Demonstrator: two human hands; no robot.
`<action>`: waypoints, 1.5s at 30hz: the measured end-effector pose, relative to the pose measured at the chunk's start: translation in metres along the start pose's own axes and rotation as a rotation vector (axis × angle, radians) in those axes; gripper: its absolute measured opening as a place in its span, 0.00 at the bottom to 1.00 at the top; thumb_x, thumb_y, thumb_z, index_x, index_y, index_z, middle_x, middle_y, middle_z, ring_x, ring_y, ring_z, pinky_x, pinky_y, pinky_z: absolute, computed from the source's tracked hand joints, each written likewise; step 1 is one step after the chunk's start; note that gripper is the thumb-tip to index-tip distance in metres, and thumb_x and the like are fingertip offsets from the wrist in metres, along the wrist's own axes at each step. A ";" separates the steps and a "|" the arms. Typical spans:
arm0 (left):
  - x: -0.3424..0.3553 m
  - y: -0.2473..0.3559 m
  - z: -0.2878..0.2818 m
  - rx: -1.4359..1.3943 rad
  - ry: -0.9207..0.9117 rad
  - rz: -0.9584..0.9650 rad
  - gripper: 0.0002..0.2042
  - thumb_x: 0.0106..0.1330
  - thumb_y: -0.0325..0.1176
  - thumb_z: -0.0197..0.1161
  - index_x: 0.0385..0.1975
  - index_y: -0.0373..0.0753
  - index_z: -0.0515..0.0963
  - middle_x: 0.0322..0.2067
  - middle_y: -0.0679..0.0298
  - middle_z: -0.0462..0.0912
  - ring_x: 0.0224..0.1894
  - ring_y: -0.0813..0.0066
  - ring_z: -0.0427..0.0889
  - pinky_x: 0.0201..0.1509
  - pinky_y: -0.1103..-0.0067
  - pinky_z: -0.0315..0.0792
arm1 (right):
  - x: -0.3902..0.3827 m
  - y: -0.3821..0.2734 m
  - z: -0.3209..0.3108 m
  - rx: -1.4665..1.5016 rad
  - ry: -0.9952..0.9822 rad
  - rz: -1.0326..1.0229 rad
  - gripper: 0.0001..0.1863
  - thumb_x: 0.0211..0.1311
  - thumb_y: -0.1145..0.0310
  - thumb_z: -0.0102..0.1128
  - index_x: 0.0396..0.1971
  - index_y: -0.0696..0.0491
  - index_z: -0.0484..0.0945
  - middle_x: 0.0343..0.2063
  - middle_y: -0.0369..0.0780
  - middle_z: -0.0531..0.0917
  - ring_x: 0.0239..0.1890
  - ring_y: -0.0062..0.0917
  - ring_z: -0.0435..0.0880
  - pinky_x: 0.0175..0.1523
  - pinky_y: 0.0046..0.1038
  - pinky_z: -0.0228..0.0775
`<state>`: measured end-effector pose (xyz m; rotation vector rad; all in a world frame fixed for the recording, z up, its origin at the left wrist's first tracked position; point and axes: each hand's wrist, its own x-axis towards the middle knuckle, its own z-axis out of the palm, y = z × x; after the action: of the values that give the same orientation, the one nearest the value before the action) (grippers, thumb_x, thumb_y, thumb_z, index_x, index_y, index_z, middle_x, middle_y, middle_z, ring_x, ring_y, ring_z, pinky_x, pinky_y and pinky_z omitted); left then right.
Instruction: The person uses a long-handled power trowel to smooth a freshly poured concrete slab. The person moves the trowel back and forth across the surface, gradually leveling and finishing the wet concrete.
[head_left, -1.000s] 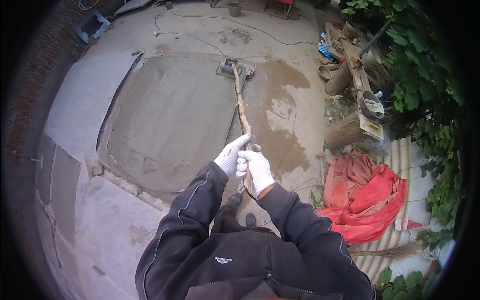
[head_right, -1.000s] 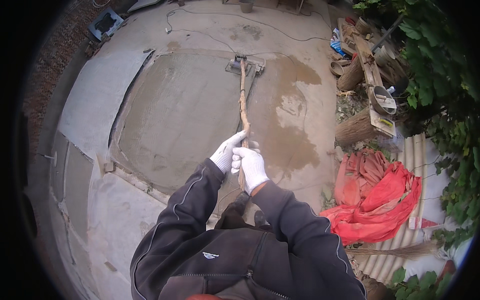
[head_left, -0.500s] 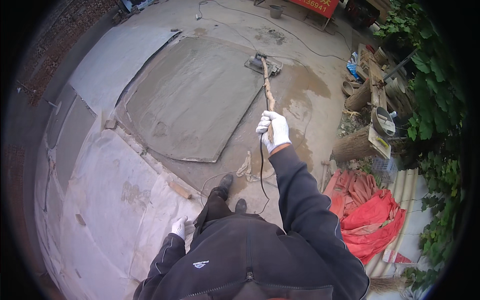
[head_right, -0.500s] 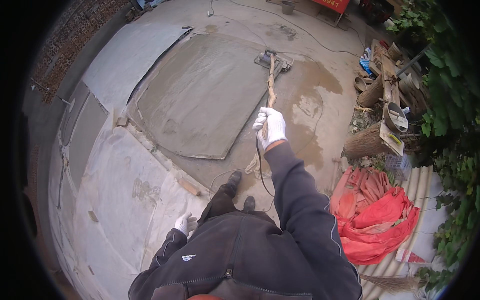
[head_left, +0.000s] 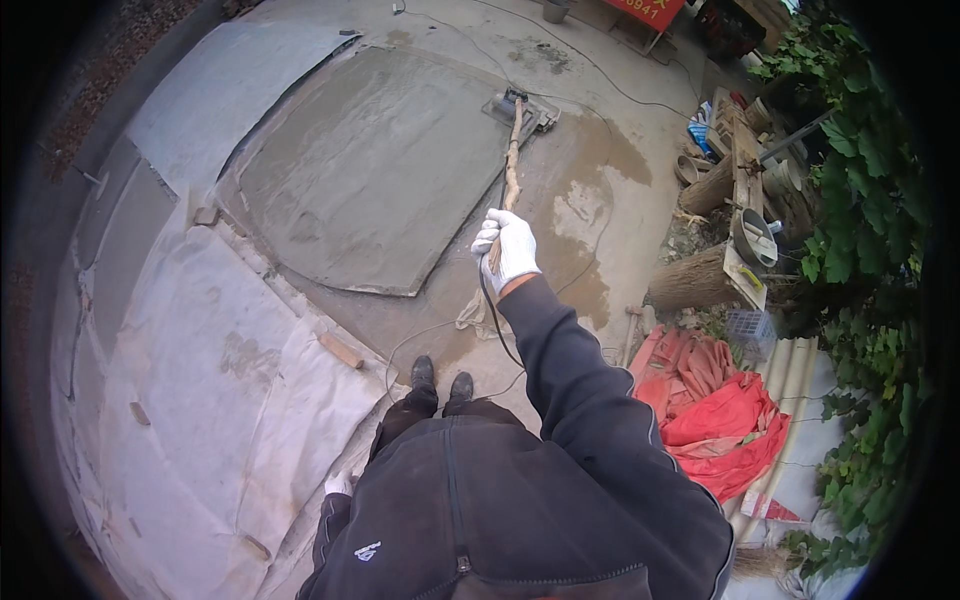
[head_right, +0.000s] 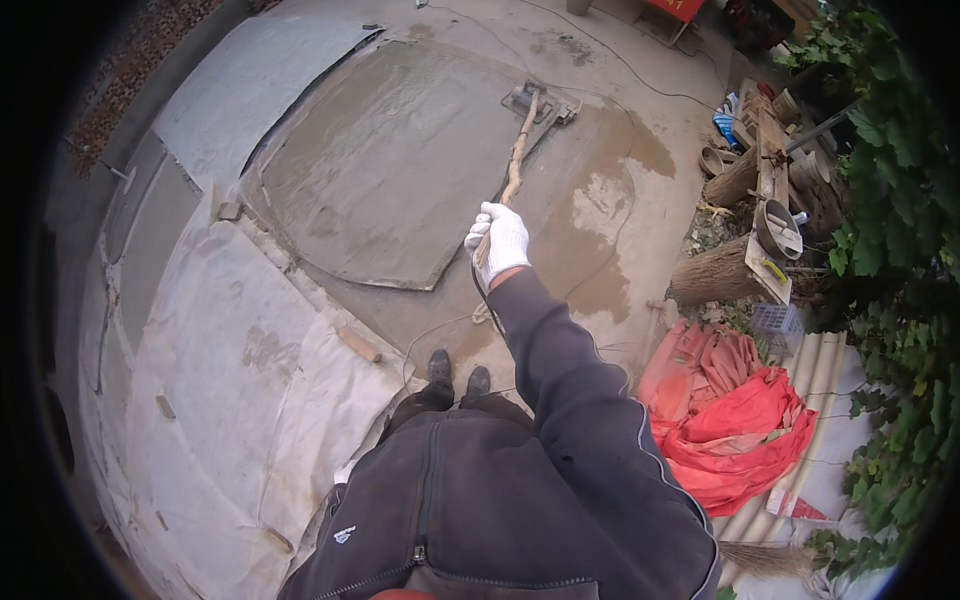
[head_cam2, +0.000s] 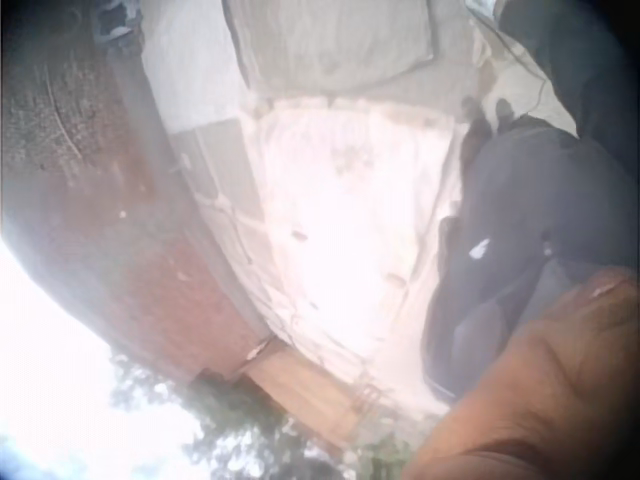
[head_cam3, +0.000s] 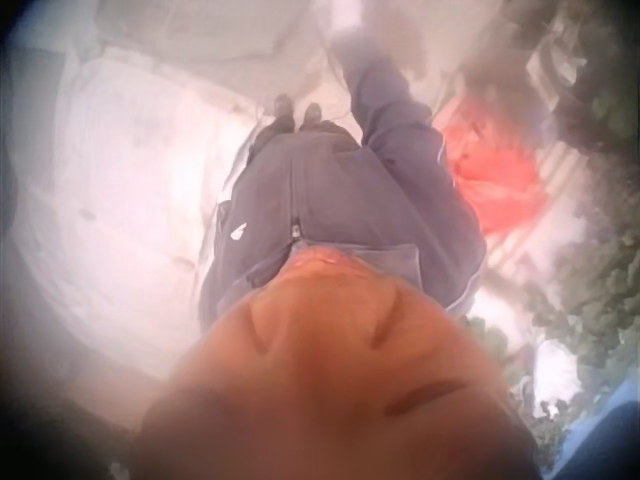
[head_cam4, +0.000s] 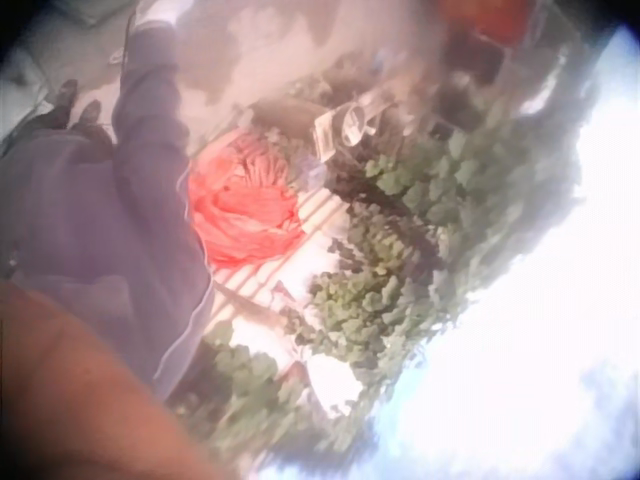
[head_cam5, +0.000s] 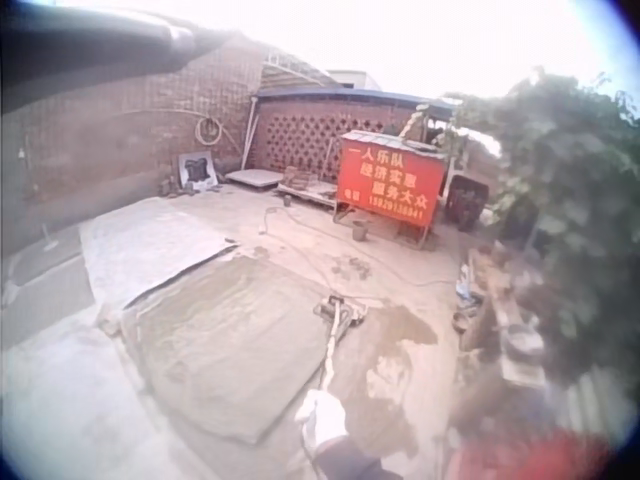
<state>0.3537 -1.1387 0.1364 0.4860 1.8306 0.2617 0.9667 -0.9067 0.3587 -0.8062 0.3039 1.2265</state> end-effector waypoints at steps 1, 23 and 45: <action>-0.001 0.017 0.016 0.008 -0.060 0.067 0.19 0.74 0.38 0.60 0.58 0.33 0.76 0.38 0.51 0.85 0.32 0.64 0.85 0.33 0.70 0.79 | -0.001 0.001 0.002 0.002 -0.025 0.008 0.12 0.75 0.70 0.53 0.28 0.47 0.66 0.19 0.28 0.66 0.15 0.14 0.62 0.22 0.21 0.58; -0.078 -0.208 -0.073 0.675 0.169 -0.094 0.28 0.65 0.53 0.69 0.54 0.34 0.86 0.50 0.49 0.90 0.56 0.59 0.88 0.61 0.70 0.78 | -0.036 -0.004 -0.027 0.116 -0.149 0.132 0.17 0.77 0.68 0.52 0.23 0.43 0.65 0.14 0.26 0.65 0.13 0.14 0.64 0.21 0.22 0.58; -0.038 -0.196 -0.054 -0.292 0.209 -0.165 0.16 0.72 0.36 0.61 0.54 0.35 0.75 0.30 0.57 0.82 0.23 0.65 0.83 0.24 0.68 0.77 | -0.056 0.025 -0.013 0.067 -0.284 0.251 0.18 0.76 0.70 0.52 0.20 0.46 0.66 0.12 0.24 0.64 0.13 0.14 0.62 0.24 0.20 0.59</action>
<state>0.2740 -1.3266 0.1041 0.1058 1.9811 0.4718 0.9273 -0.9532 0.3740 -0.5367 0.2166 1.5386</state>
